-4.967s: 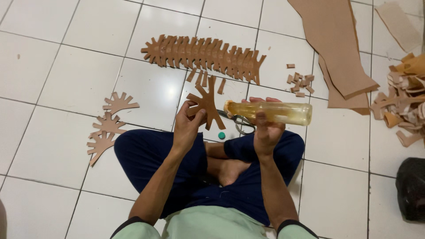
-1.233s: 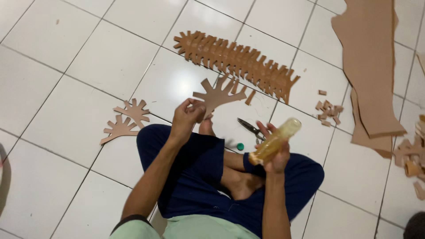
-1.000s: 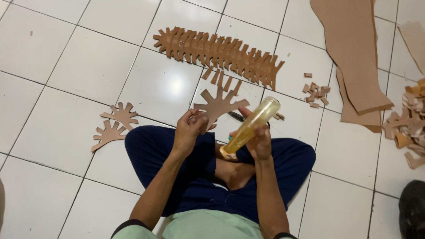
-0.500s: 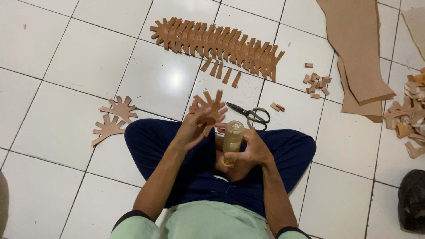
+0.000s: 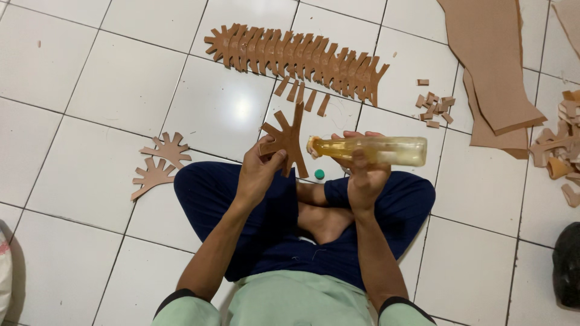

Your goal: The person sits on the floor and applies glue from a bottle onto cut leather pieces, then presses the pieces onto a long leather strip, building up a row of glued shapes. The person then carries small leather pieces to a sewing machine and stitches them.

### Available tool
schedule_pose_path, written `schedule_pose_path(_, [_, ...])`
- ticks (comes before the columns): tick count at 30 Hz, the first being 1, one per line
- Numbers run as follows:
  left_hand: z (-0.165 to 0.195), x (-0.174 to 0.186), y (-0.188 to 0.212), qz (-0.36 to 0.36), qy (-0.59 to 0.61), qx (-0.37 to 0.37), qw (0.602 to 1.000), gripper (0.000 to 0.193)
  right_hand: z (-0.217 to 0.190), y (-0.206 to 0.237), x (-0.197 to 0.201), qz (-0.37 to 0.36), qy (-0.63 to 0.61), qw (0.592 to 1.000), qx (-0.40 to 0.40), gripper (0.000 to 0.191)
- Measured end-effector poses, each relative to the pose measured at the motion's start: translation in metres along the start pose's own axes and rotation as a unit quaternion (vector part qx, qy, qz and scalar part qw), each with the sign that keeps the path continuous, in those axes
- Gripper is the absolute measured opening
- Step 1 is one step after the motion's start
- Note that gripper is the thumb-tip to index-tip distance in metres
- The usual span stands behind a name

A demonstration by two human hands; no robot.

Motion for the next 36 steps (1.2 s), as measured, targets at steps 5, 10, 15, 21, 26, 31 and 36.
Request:
schedule_pose_path(5, [0.000,-0.007,0.010,-0.025,-0.055,-0.023,0.998,0.032,-0.004,0.009,-0.020,-0.030,0.015,0.999,0.023,0.045])
schedule_pose_path(10, [-0.006,-0.008,0.015,-0.012,-0.133,-0.031,0.991,0.039,0.000,0.009,-0.024,-0.044,0.037,0.997,0.047,0.042])
schedule_pose_path(15, [-0.010,-0.010,0.018,0.006,-0.117,-0.053,0.992,0.044,0.003,0.012,-0.024,-0.060,0.096,0.991,0.071,0.037])
schedule_pose_path(21, [-0.011,-0.010,0.021,-0.007,-0.159,-0.069,0.985,0.047,0.009,0.012,-0.021,-0.045,0.087,0.993,0.058,0.036])
schedule_pose_path(26, [-0.014,-0.007,0.019,0.023,-0.129,-0.079,0.988,0.038,0.008,0.014,-0.023,-0.065,0.106,0.990,0.063,0.038])
schedule_pose_path(31, [-0.017,-0.009,0.022,0.024,-0.152,-0.066,0.986,0.038,0.007,0.011,-0.022,-0.040,0.125,0.989,0.062,0.034])
schedule_pose_path(36, [-0.012,-0.010,0.023,0.006,-0.161,-0.091,0.983,0.036,0.006,0.012,-0.026,-0.049,0.112,0.990,0.064,0.033])
Point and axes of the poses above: each hand's wrist, its own y-axis away from the middle knuckle, its own x-axis out of the back of the hand, z = x × y, the point moved 4 cm from there along -y, towards the middle knuckle, and after that the axes turned 8 degrees about -x, right-handed, at the moved point
